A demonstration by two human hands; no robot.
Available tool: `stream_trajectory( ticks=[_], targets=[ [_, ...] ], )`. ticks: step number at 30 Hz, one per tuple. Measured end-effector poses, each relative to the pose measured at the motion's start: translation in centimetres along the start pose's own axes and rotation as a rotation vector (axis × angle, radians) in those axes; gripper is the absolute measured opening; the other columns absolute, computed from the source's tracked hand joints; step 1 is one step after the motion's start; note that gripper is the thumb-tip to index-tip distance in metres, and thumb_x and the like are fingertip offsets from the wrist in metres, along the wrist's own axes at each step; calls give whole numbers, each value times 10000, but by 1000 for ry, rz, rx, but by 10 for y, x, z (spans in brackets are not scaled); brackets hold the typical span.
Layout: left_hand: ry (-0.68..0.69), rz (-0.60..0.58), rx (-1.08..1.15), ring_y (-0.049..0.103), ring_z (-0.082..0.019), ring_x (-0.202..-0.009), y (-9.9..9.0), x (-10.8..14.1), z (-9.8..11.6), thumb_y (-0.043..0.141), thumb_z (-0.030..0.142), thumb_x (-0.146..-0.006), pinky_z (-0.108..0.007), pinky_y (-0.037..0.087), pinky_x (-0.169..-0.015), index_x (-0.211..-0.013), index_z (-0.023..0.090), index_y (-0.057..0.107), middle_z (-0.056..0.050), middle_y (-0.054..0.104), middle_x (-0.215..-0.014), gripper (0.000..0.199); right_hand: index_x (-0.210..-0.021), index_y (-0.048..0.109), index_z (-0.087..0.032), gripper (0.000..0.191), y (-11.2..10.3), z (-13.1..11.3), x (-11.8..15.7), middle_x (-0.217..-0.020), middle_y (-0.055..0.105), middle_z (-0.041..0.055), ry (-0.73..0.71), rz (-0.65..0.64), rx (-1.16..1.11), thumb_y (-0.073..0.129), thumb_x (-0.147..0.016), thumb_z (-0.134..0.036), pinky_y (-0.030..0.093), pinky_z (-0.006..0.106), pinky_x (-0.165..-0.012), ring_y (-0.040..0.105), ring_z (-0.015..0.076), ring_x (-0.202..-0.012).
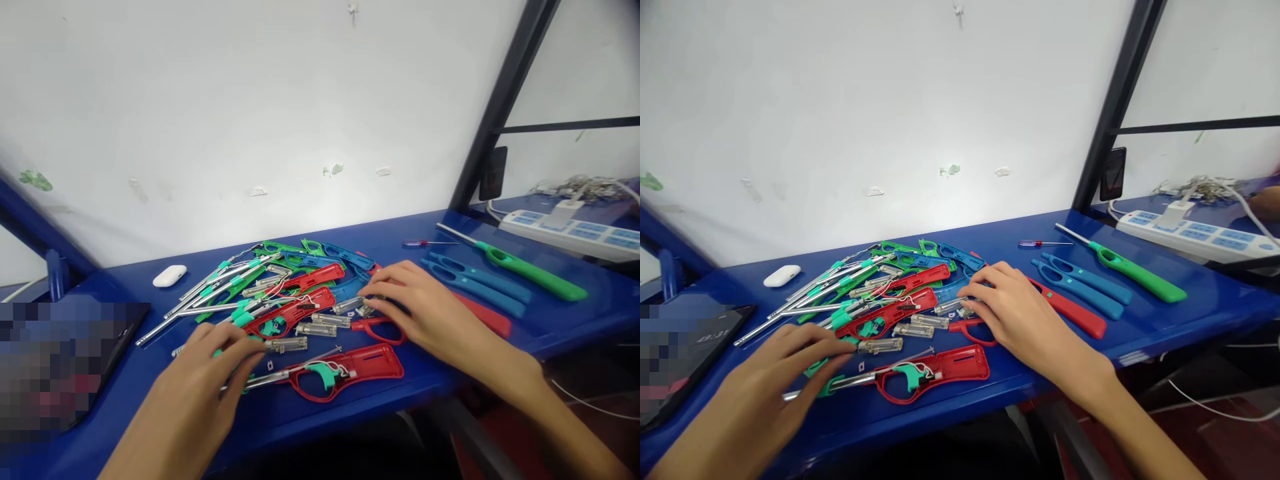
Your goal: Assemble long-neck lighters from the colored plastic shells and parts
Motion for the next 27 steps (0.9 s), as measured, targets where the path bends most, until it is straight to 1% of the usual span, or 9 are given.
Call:
stream_trajectory(
  ticks=[3, 5, 9, 13, 15, 18, 21, 25, 27],
  targets=[
    [96, -175, -9, 689, -201, -777, 19, -18, 17, 452, 262, -1073, -287, 559, -674, -913, 284, 783, -28, 740, -885, 369, -1149, 760, -231, 227, 10, -1, -15, -1133, 729, 90, -73, -155, 81, 543, -1105, -276, 522, 453, -931, 642, 270, -1065],
    [95, -241, -22, 680, -206, -785, 28, -24, 17, 463, 208, -1036, -288, 551, -686, -878, 275, 766, -32, 732, -885, 348, -1126, 766, -232, 204, 15, -3, -23, -1089, 729, 78, -100, -205, 122, 566, -1091, -230, 500, 453, -951, 649, 265, -1062],
    [20, -284, -32, 665, -232, -835, 34, -20, 4, 461, 192, -1001, -306, 530, -691, -888, 275, 757, -42, 714, -888, 327, -1019, 764, -210, 182, 21, -9, -37, -994, 721, 64, -150, -250, 143, 591, -1076, -204, 465, 458, -989, 645, 257, -996],
    [-30, -368, -18, 683, -225, -868, 30, -13, -6, 502, 199, -974, -296, 519, -725, -909, 290, 768, -29, 724, -907, 288, -976, 750, -209, 188, 22, -14, -45, -976, 726, 56, -180, -290, 142, 593, -1078, -207, 443, 461, -1007, 636, 250, -961],
    [-52, -423, -11, 683, -213, -833, 28, -14, -6, 515, 174, -942, -283, 495, -702, -911, 297, 769, -14, 723, -902, 284, -1002, 749, -215, 155, 23, -16, -47, -980, 730, 47, -196, -309, 131, 612, -1074, -222, 446, 448, -993, 640, 245, -957],
    [-85, -510, -4, 639, -175, -693, 30, -18, -3, 512, 138, -909, -269, 438, -642, -883, 301, 761, 11, 708, -876, 299, -1039, 735, -204, 61, 24, -16, -49, -1021, 728, 59, -208, -323, 123, 687, -1034, -241, 457, 426, -941, 636, 261, -994],
    [-128, -580, -8, 607, -161, -646, 37, -23, -3, 530, 133, -881, -266, 387, -611, -821, 288, 746, 16, 691, -849, 273, -1015, 701, -197, 40, 27, -13, -49, -1039, 717, 69, -204, -330, 116, 713, -1013, -235, 455, 407, -892, 626, 262, -985],
    [-180, -636, -18, 668, -198, -779, 50, -22, -12, 532, 130, -867, -273, 367, -627, -795, 276, 727, -5, 692, -872, 254, -971, 671, -202, 83, 29, -11, -49, -1027, 712, 54, -196, -329, 97, 638, -1047, -191, 444, 391, -885, 625, 235, -954],
    [-200, -649, -21, 677, -207, -781, 55, -19, -17, 548, 133, -852, -278, 352, -614, -787, 266, 713, -11, 691, -872, 221, -951, 668, -201, 109, 28, -11, -48, -1009, 709, 52, -184, -324, 103, 628, -1046, -167, 442, 395, -897, 625, 236, -954]
  ],
)
Point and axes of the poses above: each hand's wrist, its own x-axis away from the middle knuckle, its own y-axis out of the palm, z = x × y, the point moved 7 cm from there along -x, towards the middle knuckle
